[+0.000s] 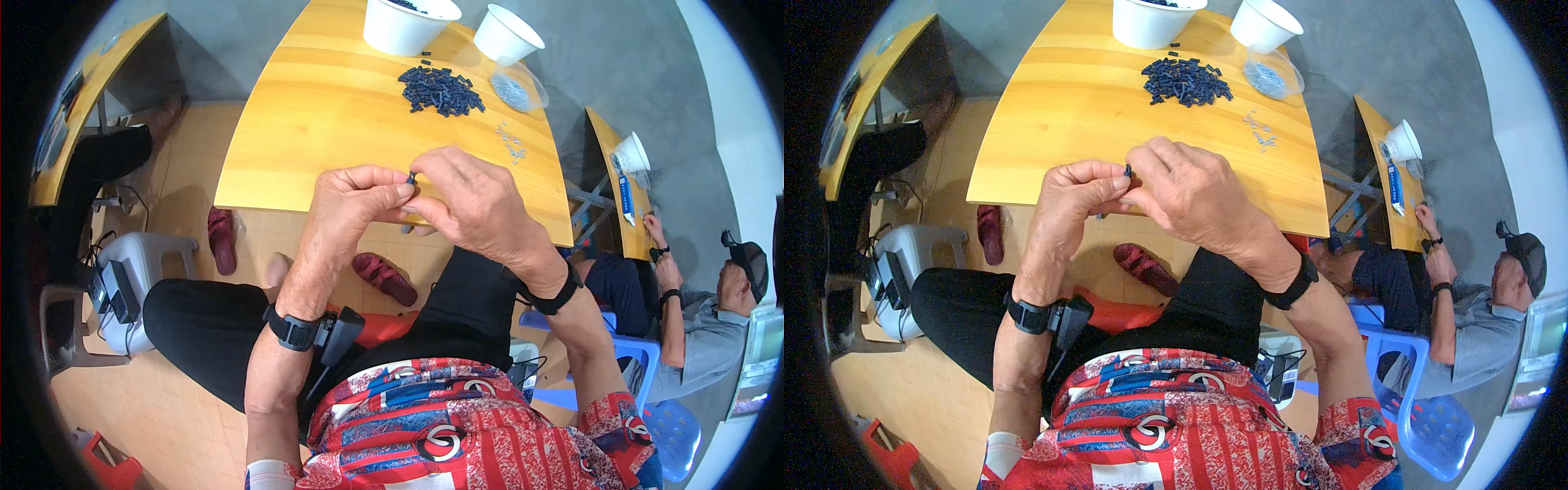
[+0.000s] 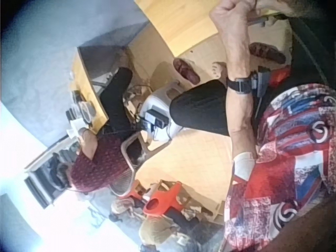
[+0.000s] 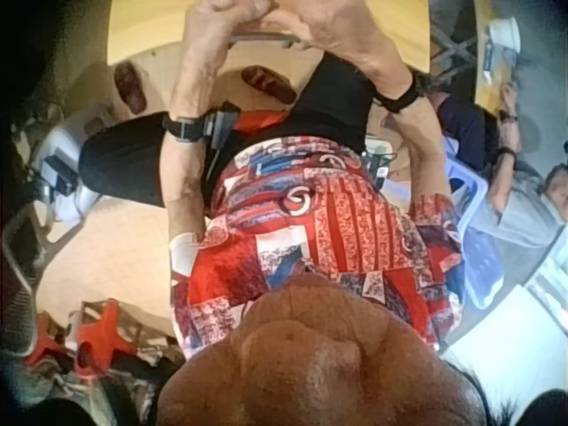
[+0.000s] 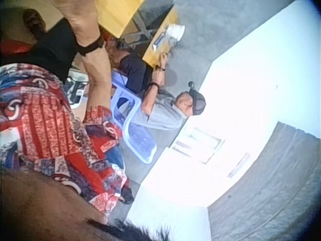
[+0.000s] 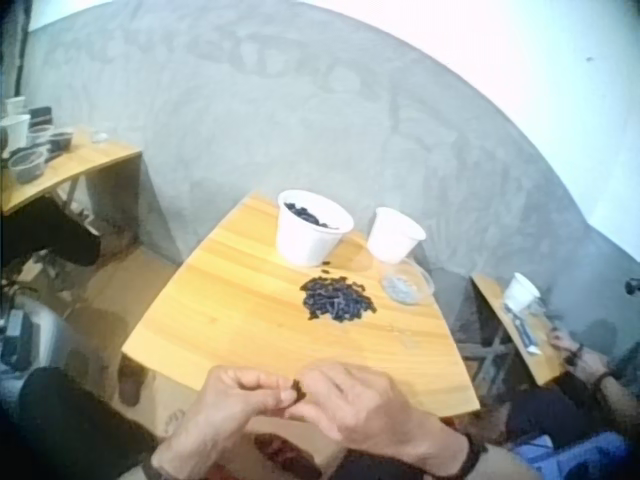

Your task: Assembling small metal pins into black rubber components on a wooden table in a manufacturing environment.

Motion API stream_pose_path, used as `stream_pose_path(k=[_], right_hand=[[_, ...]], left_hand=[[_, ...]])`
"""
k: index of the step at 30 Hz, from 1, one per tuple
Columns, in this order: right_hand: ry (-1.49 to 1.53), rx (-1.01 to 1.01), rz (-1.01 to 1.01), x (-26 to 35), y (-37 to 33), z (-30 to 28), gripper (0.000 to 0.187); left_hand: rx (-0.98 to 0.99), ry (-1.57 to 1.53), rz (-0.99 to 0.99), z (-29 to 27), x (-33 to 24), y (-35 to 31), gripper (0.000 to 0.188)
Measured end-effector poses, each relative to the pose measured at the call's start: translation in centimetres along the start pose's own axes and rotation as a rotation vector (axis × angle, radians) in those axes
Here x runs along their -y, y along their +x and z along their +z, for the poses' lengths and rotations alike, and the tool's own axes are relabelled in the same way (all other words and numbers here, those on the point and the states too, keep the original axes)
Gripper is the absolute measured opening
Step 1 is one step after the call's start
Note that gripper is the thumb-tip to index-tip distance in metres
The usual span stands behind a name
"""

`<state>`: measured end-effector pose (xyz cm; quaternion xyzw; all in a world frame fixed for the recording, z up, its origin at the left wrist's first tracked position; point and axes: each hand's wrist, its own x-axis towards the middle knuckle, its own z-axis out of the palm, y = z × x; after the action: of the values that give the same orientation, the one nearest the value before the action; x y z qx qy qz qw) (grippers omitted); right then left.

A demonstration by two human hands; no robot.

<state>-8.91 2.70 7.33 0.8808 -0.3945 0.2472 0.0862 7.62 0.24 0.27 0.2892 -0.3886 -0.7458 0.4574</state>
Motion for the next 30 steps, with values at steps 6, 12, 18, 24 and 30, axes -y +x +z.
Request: stream_pose_path(k=[6, 12, 18, 24, 30], right_hand=[[-0.151, 0.072, -0.135, -0.1, -0.3, -0.1, 0.023], [-0.190, 0.057, -0.245, -1.0, -0.2, -0.3, 0.022], [-0.183, 0.101, -0.237, -1.6, -0.8, 0.2, 0.022], [-0.120, 0.044, -0.188, -0.6, -0.3, -1.0, 0.021], [-0.184, 0.036, -0.193, -0.2, -1.2, -2.1, 0.019]], left_hand=[[-0.002, 0.022, -0.034, 0.7, 0.4, 0.0, 0.013], [0.090, 0.001, -0.085, 1.2, 0.3, -0.1, 0.016], [0.097, -0.004, -0.043, 1.7, 0.8, -0.3, 0.018], [0.072, 0.019, 0.004, 2.5, 0.0, -0.9, 0.016], [0.124, 0.106, 0.028, 3.5, -0.8, -0.9, 0.016]])
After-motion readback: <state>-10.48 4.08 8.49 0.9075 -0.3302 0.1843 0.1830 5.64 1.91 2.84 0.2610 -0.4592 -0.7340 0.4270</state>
